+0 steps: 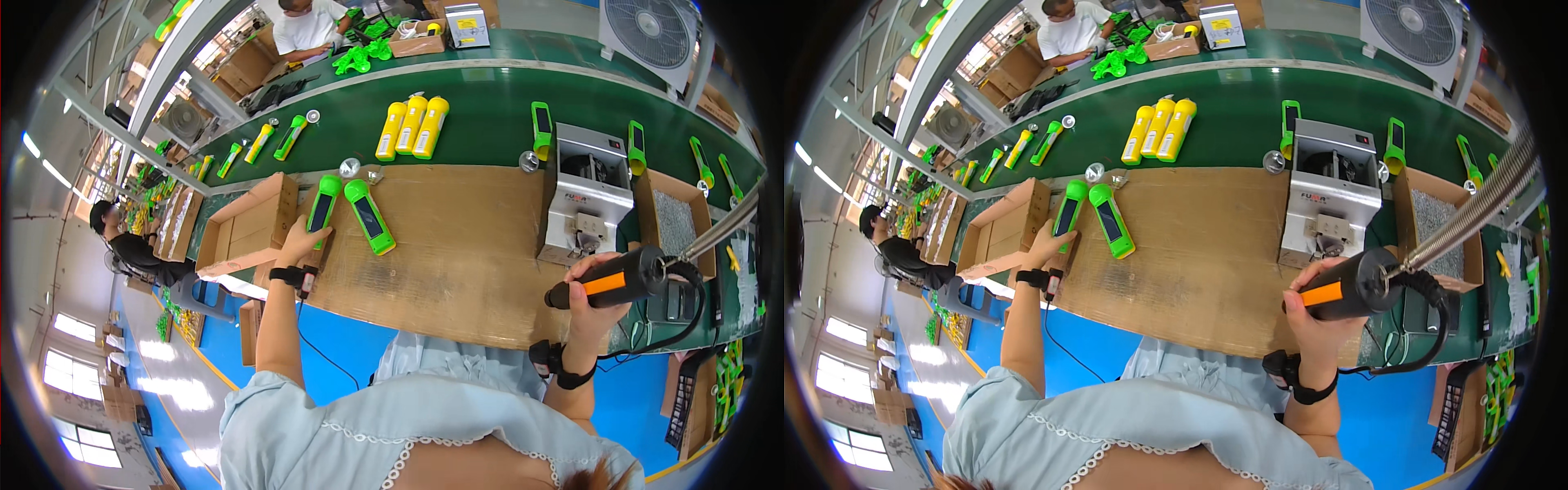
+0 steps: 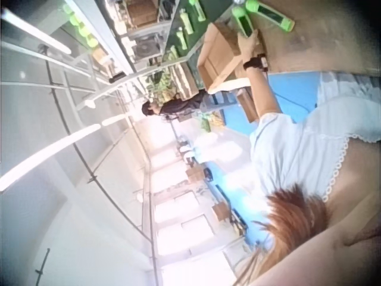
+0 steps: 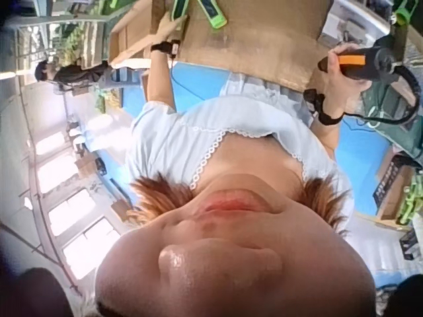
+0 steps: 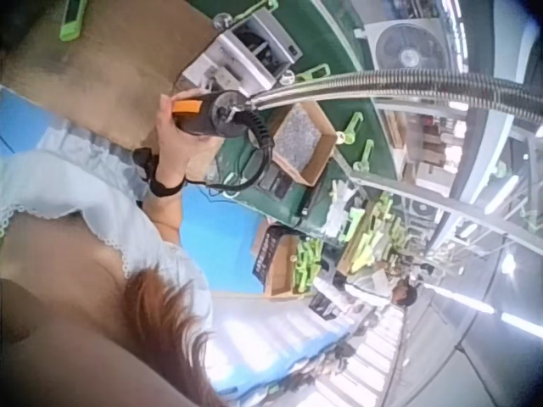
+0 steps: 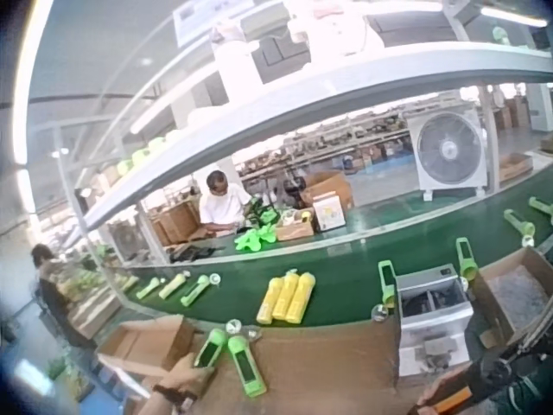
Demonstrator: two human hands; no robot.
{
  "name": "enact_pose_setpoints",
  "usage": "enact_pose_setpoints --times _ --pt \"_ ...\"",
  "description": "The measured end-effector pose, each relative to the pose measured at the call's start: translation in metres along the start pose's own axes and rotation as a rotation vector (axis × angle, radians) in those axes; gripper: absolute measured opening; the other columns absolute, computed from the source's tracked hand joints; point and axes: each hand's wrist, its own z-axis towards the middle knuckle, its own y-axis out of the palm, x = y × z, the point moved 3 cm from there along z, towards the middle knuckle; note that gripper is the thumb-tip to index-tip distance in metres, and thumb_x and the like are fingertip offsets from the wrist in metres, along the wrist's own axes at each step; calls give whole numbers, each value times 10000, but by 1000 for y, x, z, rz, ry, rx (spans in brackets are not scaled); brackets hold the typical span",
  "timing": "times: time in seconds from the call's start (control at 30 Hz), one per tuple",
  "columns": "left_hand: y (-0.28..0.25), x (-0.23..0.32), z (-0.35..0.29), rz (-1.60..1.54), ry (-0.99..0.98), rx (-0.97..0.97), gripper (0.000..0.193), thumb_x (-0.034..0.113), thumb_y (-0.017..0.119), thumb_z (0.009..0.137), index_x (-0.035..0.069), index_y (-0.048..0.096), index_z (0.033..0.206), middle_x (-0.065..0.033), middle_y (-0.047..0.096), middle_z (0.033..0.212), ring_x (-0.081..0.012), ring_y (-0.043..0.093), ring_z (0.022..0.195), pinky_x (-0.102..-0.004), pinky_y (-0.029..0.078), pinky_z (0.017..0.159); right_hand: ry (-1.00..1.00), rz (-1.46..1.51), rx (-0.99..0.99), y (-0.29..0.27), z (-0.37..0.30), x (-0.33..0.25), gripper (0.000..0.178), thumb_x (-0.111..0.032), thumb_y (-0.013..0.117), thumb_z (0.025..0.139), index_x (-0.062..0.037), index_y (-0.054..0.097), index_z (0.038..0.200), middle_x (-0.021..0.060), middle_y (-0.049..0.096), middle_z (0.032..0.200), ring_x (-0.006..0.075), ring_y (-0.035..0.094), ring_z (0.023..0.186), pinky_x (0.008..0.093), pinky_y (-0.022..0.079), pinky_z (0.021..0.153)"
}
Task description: Assembling the body and head components of green flashlights using an electric screwdriver.
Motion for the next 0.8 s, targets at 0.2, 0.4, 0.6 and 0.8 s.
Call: enact_pose_setpoints --times 0.2,0.4,0.6,0.8 --pt "45 65 -24 238 -95 129 667 510 605 801 -108 442 995 -353 580 991 -442 619 870 -446 509 707 33 40 -24 11 2 0 519 10 751 682 -5 424 1084 102 547 774 145 548 659 246 479 588" --pt "66 151 -32 669 -158 -9 1007 562 653 732 45 154 1439 -377 164 1406 -533 349 1216 -555 452 848 16 24 -68 15 7 5 534 -13 776 666 -13 435 1078 86 544 782 146 554 682 239 464 592" --pt "56 93 4 635 134 -66 1006 259 743 687 304 99 1458 -333 135 1430 -547 272 1252 -635 375 886 -14 34 -35 1 13 4 549 10 777 650 -11 436 1080 86 534 835 142 552 702 250 476 608" --pt "72 140 56 422 565 216 585 325 707 735 113 510 1243 -279 408 1289 -419 446 1179 -619 360 901 -14 -10 -84 -10 19 4 566 42 774 637 -15 438 1089 85 522 906 136 554 742 256 481 620"
